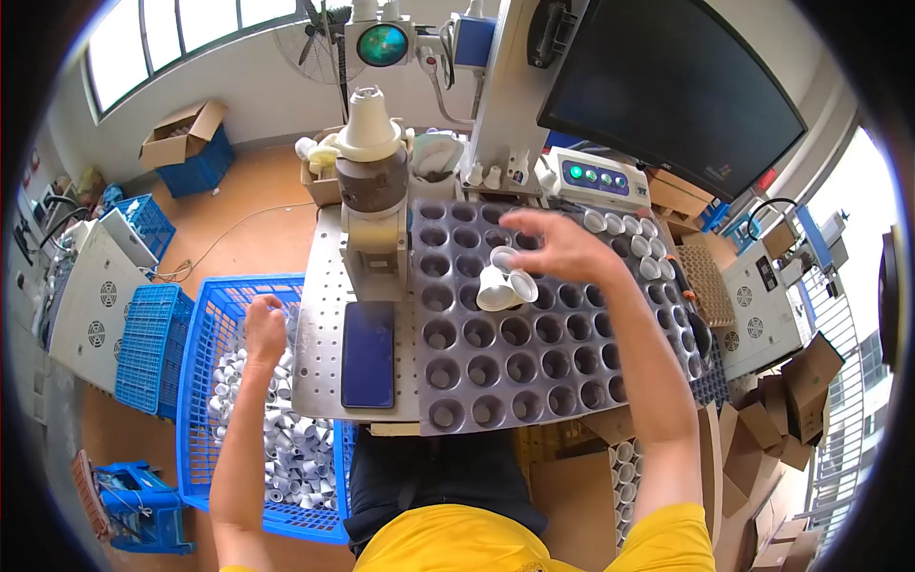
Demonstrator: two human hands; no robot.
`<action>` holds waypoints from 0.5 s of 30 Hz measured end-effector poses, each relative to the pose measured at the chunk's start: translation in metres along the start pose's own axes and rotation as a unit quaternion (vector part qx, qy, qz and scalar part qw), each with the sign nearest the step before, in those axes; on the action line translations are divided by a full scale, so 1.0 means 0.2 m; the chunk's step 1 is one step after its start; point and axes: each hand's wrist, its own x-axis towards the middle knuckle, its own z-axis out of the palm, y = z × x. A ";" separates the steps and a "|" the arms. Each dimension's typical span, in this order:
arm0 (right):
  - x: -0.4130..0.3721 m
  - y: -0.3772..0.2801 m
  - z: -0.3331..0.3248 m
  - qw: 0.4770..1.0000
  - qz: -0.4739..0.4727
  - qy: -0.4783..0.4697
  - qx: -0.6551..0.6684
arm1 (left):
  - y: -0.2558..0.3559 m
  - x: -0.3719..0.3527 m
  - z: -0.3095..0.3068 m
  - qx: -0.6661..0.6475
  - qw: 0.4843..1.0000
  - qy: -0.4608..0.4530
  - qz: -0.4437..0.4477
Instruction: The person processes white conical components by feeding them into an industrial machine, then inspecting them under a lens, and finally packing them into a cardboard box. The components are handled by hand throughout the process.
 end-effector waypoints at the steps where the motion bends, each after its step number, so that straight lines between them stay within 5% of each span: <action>1: -0.07 0.01 0.01 0.999 0.014 -0.021 -0.027 | 0.07 -0.04 0.07 -0.006 1.000 0.005 -0.005; 5: -0.14 0.14 0.20 0.996 -0.056 -0.005 -0.067 | 0.21 -0.08 0.23 0.053 0.991 0.061 0.108; 10: -0.21 0.15 0.27 0.994 -0.040 0.098 -0.033 | 0.25 -0.13 0.28 0.061 0.987 0.085 0.121; 13: -0.25 0.09 0.12 0.998 0.051 0.042 0.013 | 0.23 -0.12 0.29 0.066 0.984 0.088 0.138; 15: -0.20 0.20 0.05 0.990 0.024 0.128 0.058 | 0.26 -0.13 0.27 0.102 0.985 0.059 0.129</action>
